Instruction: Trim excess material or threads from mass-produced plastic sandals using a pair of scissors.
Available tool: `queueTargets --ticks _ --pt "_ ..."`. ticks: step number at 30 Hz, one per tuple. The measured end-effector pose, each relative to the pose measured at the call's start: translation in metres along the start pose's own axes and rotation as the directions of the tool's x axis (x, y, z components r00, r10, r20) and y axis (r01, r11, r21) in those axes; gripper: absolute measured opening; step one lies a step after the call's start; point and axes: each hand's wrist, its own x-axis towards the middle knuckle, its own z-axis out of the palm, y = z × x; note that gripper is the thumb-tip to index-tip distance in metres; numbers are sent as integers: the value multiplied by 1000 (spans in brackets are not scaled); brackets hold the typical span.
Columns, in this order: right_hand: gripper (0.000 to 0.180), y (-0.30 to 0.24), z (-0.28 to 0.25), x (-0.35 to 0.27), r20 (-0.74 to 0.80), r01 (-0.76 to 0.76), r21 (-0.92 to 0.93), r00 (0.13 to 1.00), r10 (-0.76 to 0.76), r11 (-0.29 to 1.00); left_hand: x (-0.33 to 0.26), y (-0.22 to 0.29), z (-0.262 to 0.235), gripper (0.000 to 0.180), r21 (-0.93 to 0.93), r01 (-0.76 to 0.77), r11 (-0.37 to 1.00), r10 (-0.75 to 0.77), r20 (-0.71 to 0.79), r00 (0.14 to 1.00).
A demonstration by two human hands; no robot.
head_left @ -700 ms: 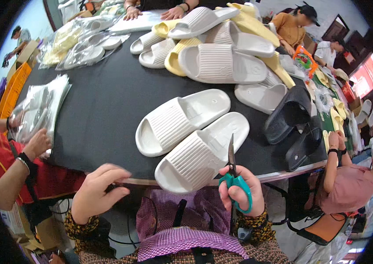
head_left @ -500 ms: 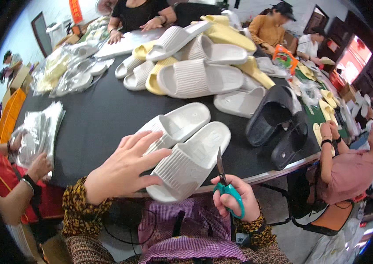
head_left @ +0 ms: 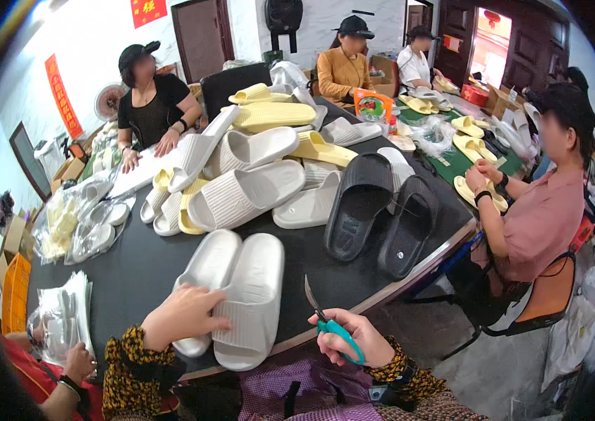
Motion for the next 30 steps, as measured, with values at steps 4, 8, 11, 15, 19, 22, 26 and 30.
queueTargets --ticks 4,8,11,15,19,22,26,30 --pt "35 -3 -1 2 -17 32 60 999 -31 998 -23 -8 -4 45 -87 326 941 -326 15 945" --pt "37 0 -3 7 30 33 127 999 -37 991 -42 -42 19 34 -430 512 744 -565 5 825" --pt "39 4 -4 10 54 31 135 998 -39 990 -42 -43 21 32 -620 488 615 -631 -15 776" --pt "41 6 -8 14 83 29 121 996 -39 992 -32 -30 15 27 -669 493 557 -634 41 772" --pt "45 13 -11 15 69 30 138 997 -39 990 -27 -33 8 27 -653 519 552 -550 183 815" --pt "45 12 -13 12 37 26 130 999 -31 991 -27 -37 0 29 -601 559 570 -508 277 816" --pt "46 11 -13 12 24 37 125 999 -40 992 -24 -34 -3 31 -612 653 447 -554 384 739" --pt "47 12 -12 12 33 57 112 998 -61 992 -27 -49 26 24 -816 487 312 -506 291 812"
